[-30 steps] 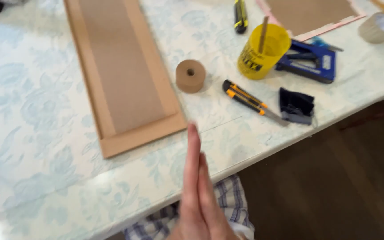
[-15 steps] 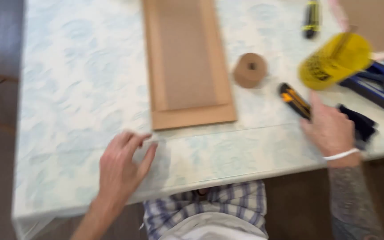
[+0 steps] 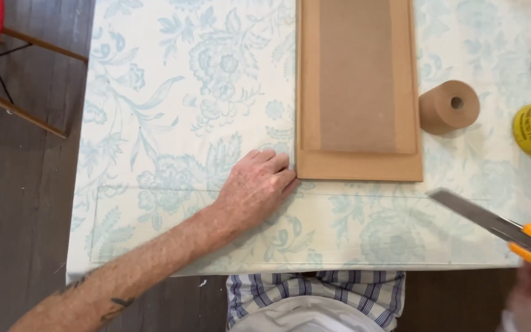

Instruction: Applying and smoothing brown paper tape to the back of a wooden picture frame using a utility knife and a cloth.

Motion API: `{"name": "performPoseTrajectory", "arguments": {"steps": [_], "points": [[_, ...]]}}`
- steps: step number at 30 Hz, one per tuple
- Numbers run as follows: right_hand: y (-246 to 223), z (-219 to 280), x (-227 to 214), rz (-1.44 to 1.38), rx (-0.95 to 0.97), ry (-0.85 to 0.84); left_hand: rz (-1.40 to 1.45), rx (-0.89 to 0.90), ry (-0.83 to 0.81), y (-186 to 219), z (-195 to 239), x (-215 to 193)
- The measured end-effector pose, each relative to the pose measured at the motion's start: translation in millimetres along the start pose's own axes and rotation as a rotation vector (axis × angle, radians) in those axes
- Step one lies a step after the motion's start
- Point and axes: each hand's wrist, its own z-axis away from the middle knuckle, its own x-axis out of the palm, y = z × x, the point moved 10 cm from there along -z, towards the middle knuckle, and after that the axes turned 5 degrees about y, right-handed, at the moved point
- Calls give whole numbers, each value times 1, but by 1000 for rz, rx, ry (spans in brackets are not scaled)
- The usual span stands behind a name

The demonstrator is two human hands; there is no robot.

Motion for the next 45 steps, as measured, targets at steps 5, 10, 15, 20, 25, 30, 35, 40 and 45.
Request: {"name": "performPoseTrajectory", "arguments": {"steps": [5,10,15,20,25,30,35,40,45], "points": [[-234,-77,-68,-1059,414,271,-73,241,135,-1,-11,-20],[-325,-84,-44,-893,323,44,-124,393,270,-8,-14,-42],[-363,-75,-25,-874,147,-11,-99,486,389,-6,-19,-56],[-389,-83,-24,-715,21,-86,-58,527,410,-4,-16,-55],[-397,-85,-20,-687,-27,-94,-63,544,402,-3,-14,-57],[-396,-82,-16,-650,-40,-114,-69,531,421,-2,-15,-61],[-395,-81,-12,-670,-60,-133,-17,536,417,0,-19,-61],[-394,-80,-13,-651,-88,-156,-5,526,427,1,-19,-61],[-391,-77,-9,-595,-92,-139,-103,556,391,5,-17,-56]]}}
